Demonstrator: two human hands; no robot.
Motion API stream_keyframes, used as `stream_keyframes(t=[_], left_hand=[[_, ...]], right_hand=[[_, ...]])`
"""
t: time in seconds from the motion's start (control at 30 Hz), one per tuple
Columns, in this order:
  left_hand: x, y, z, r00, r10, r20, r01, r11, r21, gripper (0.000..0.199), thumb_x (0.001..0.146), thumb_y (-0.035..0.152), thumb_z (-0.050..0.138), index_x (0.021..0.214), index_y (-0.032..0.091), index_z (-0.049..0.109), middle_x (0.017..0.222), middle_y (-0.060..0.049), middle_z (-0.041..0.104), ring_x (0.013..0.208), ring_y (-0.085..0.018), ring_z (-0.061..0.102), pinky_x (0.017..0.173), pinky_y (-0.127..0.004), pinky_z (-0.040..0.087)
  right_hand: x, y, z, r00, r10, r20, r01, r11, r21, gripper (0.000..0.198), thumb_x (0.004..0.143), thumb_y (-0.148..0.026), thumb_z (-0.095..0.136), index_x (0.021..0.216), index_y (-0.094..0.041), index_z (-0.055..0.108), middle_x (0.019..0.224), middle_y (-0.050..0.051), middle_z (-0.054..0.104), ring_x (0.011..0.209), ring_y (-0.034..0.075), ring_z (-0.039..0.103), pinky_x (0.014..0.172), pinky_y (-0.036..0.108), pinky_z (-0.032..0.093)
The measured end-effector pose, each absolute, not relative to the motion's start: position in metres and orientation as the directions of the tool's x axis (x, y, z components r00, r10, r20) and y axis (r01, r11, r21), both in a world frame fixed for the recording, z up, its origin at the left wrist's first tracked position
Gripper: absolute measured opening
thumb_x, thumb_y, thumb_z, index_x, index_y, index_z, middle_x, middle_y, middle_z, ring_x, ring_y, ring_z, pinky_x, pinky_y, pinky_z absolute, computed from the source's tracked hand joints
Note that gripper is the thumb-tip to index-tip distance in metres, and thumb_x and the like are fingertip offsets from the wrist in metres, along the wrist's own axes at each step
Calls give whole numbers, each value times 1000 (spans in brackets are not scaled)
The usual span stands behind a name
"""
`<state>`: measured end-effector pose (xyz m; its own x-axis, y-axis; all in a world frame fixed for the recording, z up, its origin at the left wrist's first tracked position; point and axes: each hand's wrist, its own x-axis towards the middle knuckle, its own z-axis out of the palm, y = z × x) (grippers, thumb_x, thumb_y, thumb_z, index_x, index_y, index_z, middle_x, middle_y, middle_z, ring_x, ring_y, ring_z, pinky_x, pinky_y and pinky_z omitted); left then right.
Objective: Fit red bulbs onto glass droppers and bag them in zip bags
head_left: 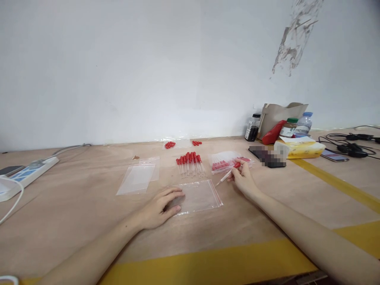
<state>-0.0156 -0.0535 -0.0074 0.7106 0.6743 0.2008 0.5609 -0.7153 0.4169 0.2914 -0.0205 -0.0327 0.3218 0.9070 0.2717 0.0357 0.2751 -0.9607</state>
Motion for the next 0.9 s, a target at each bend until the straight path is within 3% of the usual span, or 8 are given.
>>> stream_keyframes(t=[0.6, 0.9], left_hand=[[-15, -52, -8, 726, 662, 187, 561, -727, 396, 36, 88, 35, 42, 123, 27, 44, 130, -5, 43, 119, -20, 40, 99, -38, 35], [-16, -52, -8, 716, 676, 172, 574, -711, 405, 37, 88, 36, 42, 124, 27, 43, 131, -4, 42, 120, -21, 38, 100, -38, 34]], right_hand=[[293, -14, -42, 307, 914, 267, 23, 273, -962, 41, 69, -25, 52, 104, -25, 31, 70, -4, 44, 55, 12, 53, 51, 29, 52], [289, -22, -38, 286, 945, 161, -67, 187, -980, 38, 68, -23, 54, 100, -25, 33, 70, -6, 43, 53, 10, 52, 51, 28, 52]])
